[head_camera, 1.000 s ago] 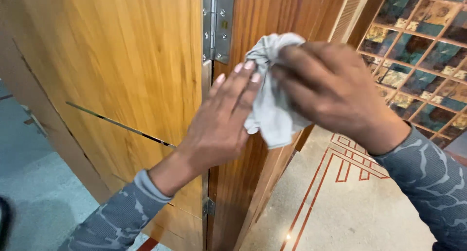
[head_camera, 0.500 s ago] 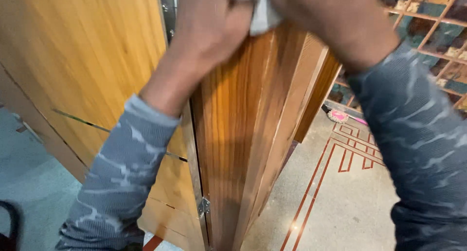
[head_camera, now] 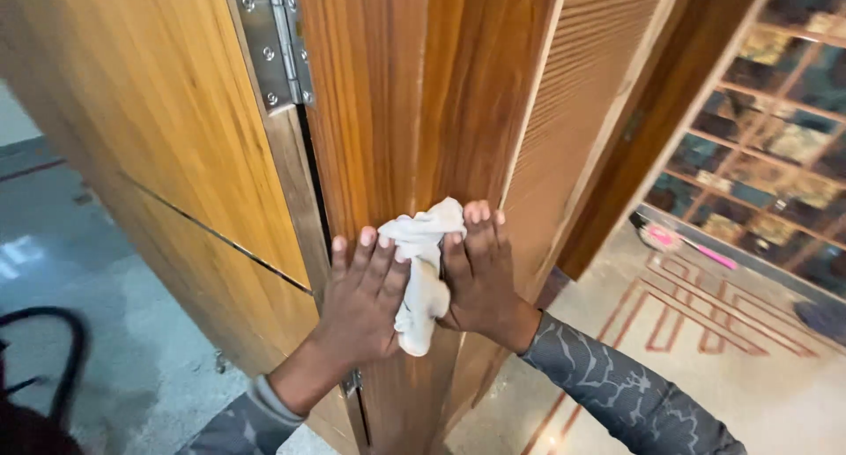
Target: The person is cleaning a wooden door and its frame using a cloth.
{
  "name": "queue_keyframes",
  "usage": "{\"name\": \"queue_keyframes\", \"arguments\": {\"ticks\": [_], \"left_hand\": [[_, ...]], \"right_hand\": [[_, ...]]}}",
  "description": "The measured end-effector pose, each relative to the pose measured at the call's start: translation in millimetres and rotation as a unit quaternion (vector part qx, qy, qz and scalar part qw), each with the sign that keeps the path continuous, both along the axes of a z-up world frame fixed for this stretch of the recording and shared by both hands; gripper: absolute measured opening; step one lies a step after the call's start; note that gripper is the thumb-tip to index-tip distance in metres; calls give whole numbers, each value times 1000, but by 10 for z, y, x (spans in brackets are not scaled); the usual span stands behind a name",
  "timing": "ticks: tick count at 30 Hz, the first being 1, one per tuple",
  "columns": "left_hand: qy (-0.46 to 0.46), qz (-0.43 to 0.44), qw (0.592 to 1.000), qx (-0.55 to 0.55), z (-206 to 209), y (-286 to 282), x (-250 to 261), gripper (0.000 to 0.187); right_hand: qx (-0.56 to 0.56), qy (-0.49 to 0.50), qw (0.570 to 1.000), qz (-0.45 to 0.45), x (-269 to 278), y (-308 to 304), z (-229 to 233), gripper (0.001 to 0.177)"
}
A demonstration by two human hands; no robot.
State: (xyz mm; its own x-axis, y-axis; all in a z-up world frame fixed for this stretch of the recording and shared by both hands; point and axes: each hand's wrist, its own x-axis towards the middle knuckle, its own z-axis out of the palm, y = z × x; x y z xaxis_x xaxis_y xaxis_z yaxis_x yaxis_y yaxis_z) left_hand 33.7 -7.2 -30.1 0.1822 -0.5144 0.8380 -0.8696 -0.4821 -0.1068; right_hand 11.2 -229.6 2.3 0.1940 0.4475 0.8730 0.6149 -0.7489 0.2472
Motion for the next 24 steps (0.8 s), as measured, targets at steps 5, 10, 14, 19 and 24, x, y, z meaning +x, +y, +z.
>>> {"name": "queue_keyframes", "arguments": {"ticks": [5, 10, 14, 19, 24], "left_hand": [[-122, 313, 936, 104, 1187, -278, -606, 68], [-92, 366, 922, 89, 2352, -676, -714, 64], [170, 402, 898, 48, 2937, -1037, -738, 57], [51, 444, 893, 51, 2245, -1085, -669, 54], [-48, 462, 876, 126, 901, -970, -849, 61]], "right_hand": [[61, 65, 996, -25, 105, -194, 663, 89], [37, 43, 998, -40, 464, -463, 1714, 90], [-10, 123, 985, -125, 697, -604, 2195, 69], [38, 163, 986, -26, 496, -446, 1712, 66], [60, 99, 988, 106, 172, -397, 330, 70]]}}
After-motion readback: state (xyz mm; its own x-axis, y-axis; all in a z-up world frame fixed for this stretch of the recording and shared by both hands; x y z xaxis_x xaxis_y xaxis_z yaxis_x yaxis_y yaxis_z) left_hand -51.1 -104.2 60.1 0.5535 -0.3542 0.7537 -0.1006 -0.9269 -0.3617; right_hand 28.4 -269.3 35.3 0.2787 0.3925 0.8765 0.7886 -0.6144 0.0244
